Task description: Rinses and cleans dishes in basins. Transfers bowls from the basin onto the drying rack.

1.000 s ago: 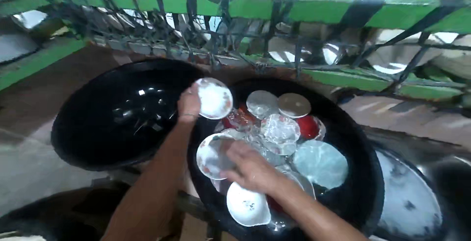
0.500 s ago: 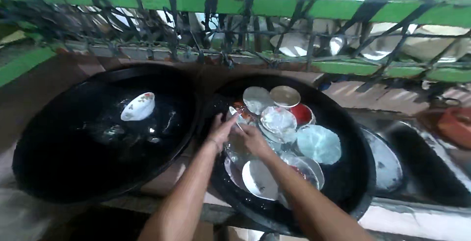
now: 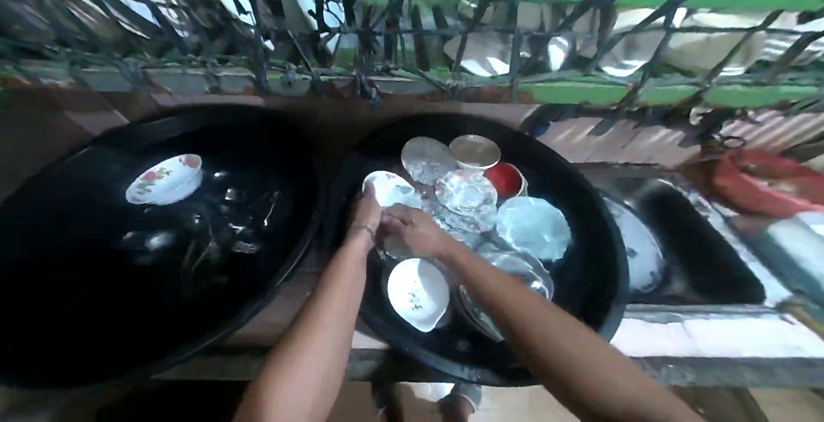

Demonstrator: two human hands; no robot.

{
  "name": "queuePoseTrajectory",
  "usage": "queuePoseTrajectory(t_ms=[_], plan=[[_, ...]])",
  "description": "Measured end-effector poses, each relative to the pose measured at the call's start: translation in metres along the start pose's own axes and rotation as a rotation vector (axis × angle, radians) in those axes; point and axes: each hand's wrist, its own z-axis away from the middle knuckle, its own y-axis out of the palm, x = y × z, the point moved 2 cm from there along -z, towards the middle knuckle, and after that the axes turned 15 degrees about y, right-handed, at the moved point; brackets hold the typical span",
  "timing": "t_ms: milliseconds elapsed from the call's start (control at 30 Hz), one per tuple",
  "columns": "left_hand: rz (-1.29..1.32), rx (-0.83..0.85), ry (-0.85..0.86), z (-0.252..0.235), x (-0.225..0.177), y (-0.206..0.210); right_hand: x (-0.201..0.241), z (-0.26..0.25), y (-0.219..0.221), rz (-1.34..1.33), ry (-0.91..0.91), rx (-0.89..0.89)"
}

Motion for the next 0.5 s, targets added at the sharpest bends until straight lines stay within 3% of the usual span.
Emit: queuePoseTrajectory(t_ms=[67,167,233,367,500], plan=[[0.024,0.055,-0.049,0.006,-0.003,0.001,-0.067,-0.007,0.016,0.041,0.418,0.195],[-0.205,0.079,0.084,0.015,-0.019,0.015,-0.069,-0.019,0.024,-0.037,0.671,0.186],[-0.344,-0.003,0.204,0.017,-0.041,0.001,-0.041,-0.016,0.030,-0.143,0.593,0.154],[-0.370,-0.275,0.285,0.003,-0.062,-0.069,0.018,0.030,0.026,0.283,0.235,0.263],[-0.277,-0.477,0.203,-0.009,-0.076,-0.158,0.016,0.085,0.018,0.485,0.222,0.703]])
